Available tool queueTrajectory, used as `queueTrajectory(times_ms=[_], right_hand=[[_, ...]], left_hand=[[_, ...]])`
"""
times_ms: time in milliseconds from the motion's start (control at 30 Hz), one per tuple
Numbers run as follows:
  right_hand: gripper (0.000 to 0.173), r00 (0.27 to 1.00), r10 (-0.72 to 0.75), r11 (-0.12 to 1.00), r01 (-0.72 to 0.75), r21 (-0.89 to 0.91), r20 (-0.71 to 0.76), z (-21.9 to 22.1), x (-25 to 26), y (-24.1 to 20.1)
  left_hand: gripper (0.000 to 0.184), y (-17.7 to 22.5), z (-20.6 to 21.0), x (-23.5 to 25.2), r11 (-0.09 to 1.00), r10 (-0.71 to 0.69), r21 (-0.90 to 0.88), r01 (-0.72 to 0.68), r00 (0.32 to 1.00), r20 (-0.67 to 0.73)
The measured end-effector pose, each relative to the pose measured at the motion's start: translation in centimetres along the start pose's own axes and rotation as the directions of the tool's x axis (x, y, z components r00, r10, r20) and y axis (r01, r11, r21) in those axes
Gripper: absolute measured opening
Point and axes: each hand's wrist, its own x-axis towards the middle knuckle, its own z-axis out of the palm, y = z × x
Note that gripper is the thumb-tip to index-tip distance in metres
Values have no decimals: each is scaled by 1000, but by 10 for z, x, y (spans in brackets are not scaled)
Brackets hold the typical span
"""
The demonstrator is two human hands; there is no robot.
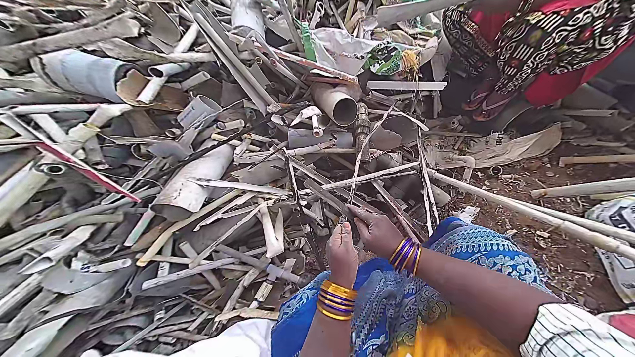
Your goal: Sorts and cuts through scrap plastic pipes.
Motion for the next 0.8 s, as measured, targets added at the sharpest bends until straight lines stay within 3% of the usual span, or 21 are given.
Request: queueTrajectory(times_ms=[100, 267, 467, 667, 800], right_hand=[[46, 995, 96, 995, -96, -10, -19, -17, 16, 3], [47, 992, 112, 992, -115, -45, -61, -21, 7, 2], [44, 960, 32, 998, -16, 60, -279, -7, 8, 10], [41, 966, -51, 997, 65, 48, -255, -6, 13, 11], [44, 983, 19, 998, -9, 55, -183, -8, 9, 8]], left_hand=[[32, 0, 1, -5, 993, 54, 100, -61, 996, 77], [34, 0, -6, -9, 944, 257, 179, -278, 957, 134], [33, 9, -4, -6, 975, 193, 95, -200, 978, 84], [33, 5, 2, -8, 954, 235, 159, -255, 963, 132], [33, 2, 3, -9, 944, 246, 195, -267, 961, 124]])
